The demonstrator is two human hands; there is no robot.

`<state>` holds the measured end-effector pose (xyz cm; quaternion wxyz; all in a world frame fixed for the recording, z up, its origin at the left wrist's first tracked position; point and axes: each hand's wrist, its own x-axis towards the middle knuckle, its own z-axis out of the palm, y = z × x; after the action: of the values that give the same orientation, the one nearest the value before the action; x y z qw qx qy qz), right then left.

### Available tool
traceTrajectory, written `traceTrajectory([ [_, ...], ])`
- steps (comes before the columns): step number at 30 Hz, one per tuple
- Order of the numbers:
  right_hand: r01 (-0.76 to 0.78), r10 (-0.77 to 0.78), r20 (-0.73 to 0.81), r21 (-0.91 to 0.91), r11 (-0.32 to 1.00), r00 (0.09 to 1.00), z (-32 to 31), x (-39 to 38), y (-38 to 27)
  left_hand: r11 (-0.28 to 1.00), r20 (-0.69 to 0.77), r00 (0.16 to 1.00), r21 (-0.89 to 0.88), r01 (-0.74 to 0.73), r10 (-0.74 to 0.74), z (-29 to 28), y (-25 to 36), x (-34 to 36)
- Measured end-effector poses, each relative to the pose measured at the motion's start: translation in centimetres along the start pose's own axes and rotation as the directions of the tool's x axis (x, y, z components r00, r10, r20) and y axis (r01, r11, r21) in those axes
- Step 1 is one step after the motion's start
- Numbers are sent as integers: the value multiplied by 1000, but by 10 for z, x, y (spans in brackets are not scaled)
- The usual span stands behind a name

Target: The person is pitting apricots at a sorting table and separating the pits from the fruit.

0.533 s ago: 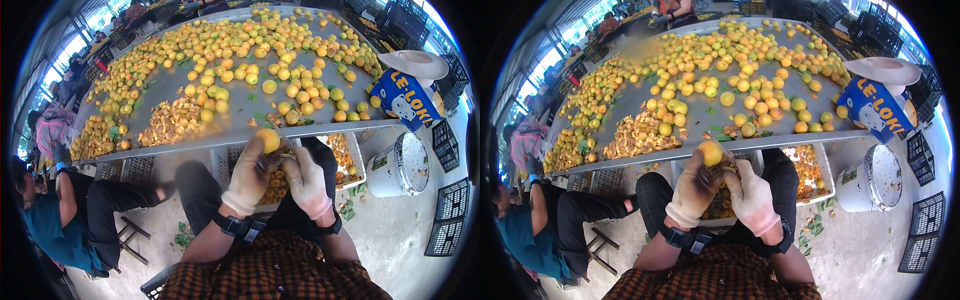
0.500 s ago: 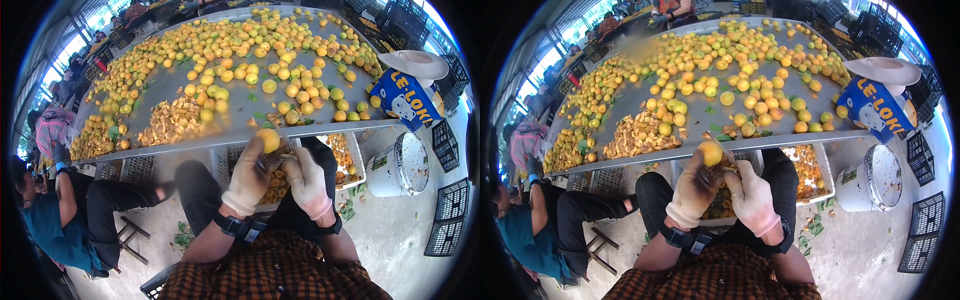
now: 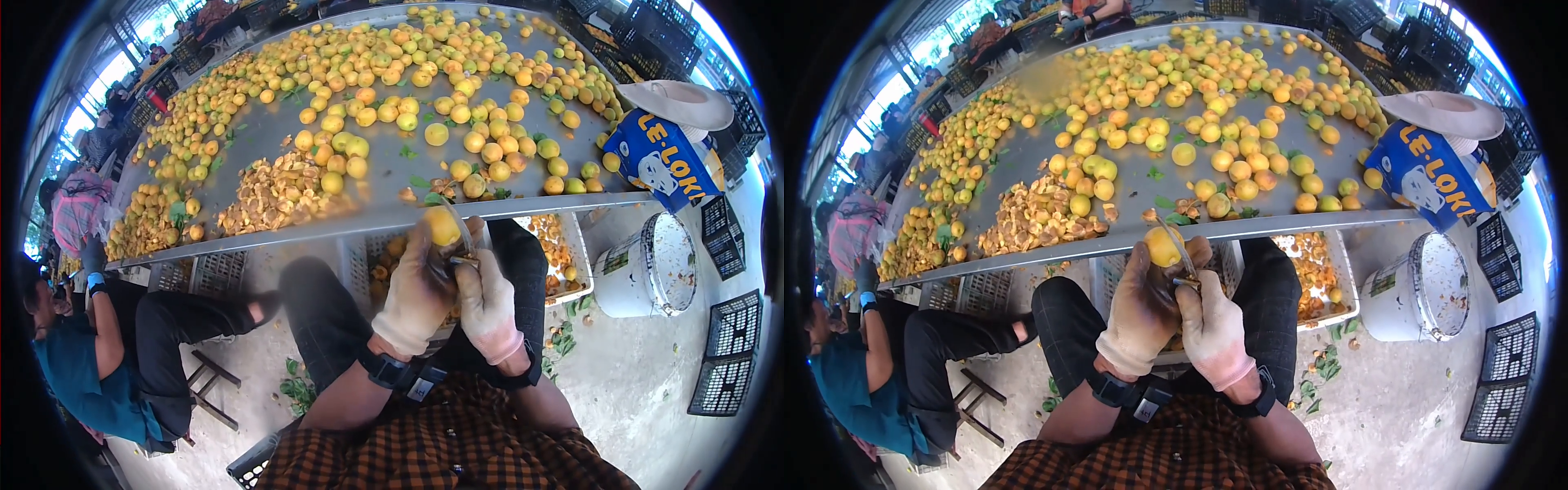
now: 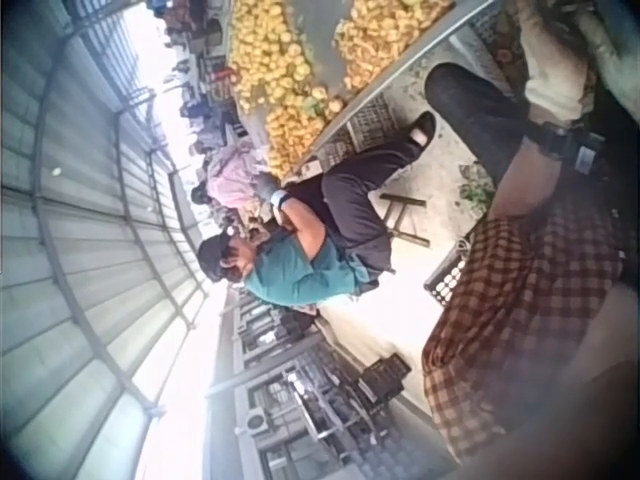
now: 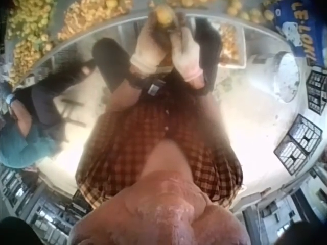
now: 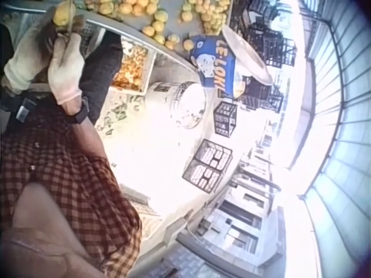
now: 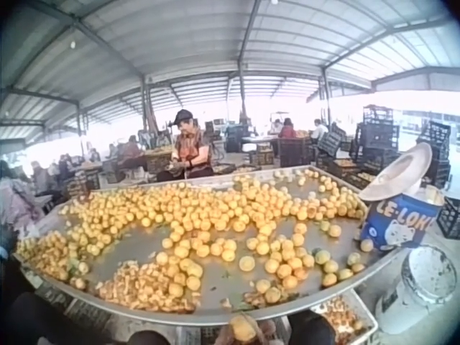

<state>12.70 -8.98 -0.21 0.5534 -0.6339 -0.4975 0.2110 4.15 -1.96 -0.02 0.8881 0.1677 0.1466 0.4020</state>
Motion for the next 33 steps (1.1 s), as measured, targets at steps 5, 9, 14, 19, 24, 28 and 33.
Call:
traceTrajectory([
  [5,13,-13,1,28,1000,1000,0,-1,1,999,54,998,30,-21,20,-13,5,-5],
  [9,-133,134,17,292,947,991,-6,-13,13,847,130,963,457,-270,236,1,14,-15],
  [14,-145,152,3,328,934,988,-8,-18,16,747,244,924,544,-382,294,-1,21,-11],
  [19,23,-27,33,123,992,999,-11,-12,15,808,192,963,527,-265,191,3,20,-17],
  [24,55,-56,77,26,998,995,-10,0,-3,968,145,987,229,-99,66,-18,7,-9],
  [28,-99,93,42,209,973,995,-7,-9,6,998,33,999,-66,3,-1,-13,1,-5],
  [33,-34,30,53,82,996,998,-5,-10,2,998,103,994,48,-35,30,-9,-5,-7],
])
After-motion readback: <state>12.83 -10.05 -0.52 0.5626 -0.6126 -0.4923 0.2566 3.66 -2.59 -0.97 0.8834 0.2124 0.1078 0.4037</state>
